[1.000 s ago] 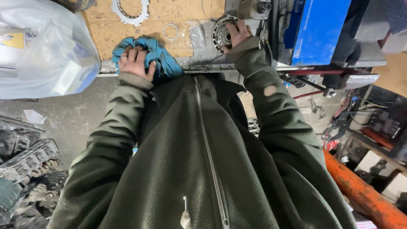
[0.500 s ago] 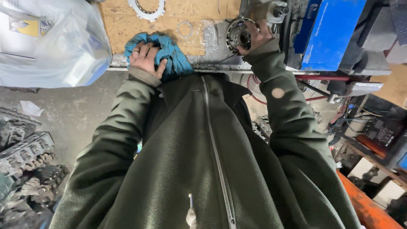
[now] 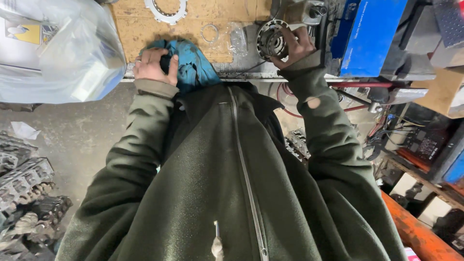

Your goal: The person handles clutch friction and steel plates at a workbench, picking up individual plates, turning them over, and fitting them into a clutch hub/basket assembly. They stack the plates in sequence and press them into place by hand while checking alignment.

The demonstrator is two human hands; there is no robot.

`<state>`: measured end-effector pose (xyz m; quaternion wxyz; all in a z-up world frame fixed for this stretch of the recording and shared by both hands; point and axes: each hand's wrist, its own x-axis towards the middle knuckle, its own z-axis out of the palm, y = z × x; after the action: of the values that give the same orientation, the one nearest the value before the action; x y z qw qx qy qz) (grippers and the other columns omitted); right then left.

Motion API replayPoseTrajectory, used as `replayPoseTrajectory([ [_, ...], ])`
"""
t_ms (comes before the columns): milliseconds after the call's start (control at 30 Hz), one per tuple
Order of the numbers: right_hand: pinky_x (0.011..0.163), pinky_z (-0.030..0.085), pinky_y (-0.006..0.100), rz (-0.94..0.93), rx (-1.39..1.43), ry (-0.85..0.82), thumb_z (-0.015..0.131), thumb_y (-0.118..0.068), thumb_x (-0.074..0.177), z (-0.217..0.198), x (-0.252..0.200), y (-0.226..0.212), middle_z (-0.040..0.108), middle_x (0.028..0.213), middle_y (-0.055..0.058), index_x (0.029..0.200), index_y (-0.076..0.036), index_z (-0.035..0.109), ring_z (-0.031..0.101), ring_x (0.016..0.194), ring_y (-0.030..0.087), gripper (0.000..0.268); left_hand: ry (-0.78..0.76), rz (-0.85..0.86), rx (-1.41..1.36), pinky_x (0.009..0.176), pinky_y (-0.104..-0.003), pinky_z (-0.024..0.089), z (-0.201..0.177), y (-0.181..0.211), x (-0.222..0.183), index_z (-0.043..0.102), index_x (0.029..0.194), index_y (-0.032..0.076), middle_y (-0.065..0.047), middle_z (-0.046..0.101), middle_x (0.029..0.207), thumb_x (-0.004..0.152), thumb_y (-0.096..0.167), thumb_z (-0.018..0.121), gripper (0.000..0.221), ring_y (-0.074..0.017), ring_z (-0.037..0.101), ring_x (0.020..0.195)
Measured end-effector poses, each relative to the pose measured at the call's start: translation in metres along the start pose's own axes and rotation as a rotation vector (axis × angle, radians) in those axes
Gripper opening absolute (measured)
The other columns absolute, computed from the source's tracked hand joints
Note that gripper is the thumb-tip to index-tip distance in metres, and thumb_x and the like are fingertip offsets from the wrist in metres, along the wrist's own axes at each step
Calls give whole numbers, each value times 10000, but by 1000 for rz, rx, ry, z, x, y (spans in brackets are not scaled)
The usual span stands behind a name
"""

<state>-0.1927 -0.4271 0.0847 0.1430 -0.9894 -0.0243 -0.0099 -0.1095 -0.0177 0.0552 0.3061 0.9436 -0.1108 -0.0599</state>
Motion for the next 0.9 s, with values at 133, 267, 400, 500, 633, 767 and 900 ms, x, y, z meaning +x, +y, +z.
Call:
replayPoseTrajectory([
  [133,889,588,469,106,-9,-48,947,-280,725,2,-9,6,561,1212,170,1410,-89,638,646,1061,365,775,18,29,-13,927,-524,462,6,-12,-1,746,1089,115,-129,690,1174,959,345,787,267,-407,609,1071],
  [267,897,572,475,94,-20,-23,955,-285,738,18,-10,12,565,1236,162,1391,-93,637,639,1067,369,752,-21,12,-35,921,-507,480,2,-8,-3,754,1062,133,-92,714,1168,957,338,786,233,-391,625,1033],
  [400,915,551,500,118,-18,-29,970,-299,712,26,-3,10,565,1219,160,1385,-110,636,639,1048,374,774,-14,36,-11,922,-500,481,2,-13,-4,755,1050,132,-92,715,1152,955,333,791,226,-390,634,1008],
  [500,925,554,500,127,21,-40,971,-300,718,33,-1,13,561,1234,167,1396,-122,629,634,1089,393,780,-19,50,-12,937,-499,481,0,-12,-5,755,1050,127,-98,715,1139,959,325,790,221,-391,634,1004],
  [633,952,551,500,92,38,-20,959,-288,718,40,4,15,554,1290,178,1424,-121,611,625,1141,416,805,-40,53,-39,941,-494,483,-1,-13,-6,753,1048,118,-108,719,1136,962,315,784,216,-387,644,1017],
  [767,958,546,504,100,41,-24,957,-309,709,49,11,19,539,1292,203,1403,-105,603,614,1141,433,806,-37,85,-76,960,-483,497,1,-20,-6,742,1072,114,-126,711,1136,977,309,767,219,-375,656,1062],
  [900,959,535,515,220,14,-129,942,-333,717,44,12,10,536,1312,208,1438,-125,591,598,1179,440,828,-86,53,-22,942,-485,497,-8,-8,-5,752,1078,116,-151,711,1132,950,317,755,238,-397,652,1035],
])
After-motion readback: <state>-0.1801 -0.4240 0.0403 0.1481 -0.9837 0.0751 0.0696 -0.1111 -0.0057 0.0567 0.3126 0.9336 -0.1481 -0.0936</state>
